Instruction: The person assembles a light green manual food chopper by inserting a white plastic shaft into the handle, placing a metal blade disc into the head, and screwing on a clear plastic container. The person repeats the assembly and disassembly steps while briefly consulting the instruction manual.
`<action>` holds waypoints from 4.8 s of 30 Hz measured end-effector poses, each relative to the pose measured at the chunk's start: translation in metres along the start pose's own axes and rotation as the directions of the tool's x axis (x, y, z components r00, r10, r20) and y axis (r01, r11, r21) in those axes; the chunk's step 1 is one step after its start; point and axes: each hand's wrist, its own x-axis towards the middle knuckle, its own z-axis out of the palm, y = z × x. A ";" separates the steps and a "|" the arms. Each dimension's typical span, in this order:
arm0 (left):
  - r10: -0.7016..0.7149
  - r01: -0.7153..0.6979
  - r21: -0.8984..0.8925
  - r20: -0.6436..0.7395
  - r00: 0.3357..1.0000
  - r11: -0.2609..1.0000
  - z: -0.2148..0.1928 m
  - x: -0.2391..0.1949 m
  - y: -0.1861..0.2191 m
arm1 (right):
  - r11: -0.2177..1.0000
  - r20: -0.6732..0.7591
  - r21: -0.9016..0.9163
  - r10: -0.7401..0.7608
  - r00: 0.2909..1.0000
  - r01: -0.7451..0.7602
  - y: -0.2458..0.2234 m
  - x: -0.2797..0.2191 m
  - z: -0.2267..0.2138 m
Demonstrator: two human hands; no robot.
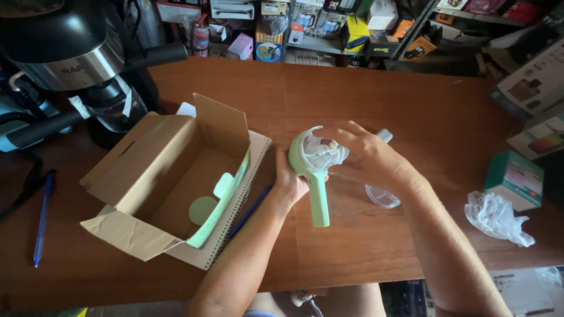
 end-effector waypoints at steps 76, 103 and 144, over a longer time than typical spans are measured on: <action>0.528 -0.960 0.279 0.818 0.227 -0.018 -0.041 -0.185 -0.061 | 0.670 -0.568 0.694 0.284 0.772 0.264 -0.081 -0.151 0.090; 0.401 -0.895 0.440 0.835 0.377 -0.074 -0.019 -0.187 -0.057 | 0.805 -0.650 0.557 0.266 0.712 0.207 -0.054 -0.149 0.083; 0.199 -0.883 0.198 0.972 0.121 -0.427 -0.046 -0.190 -0.061 | 0.730 -0.428 0.683 0.368 0.825 0.029 -0.049 -0.172 0.099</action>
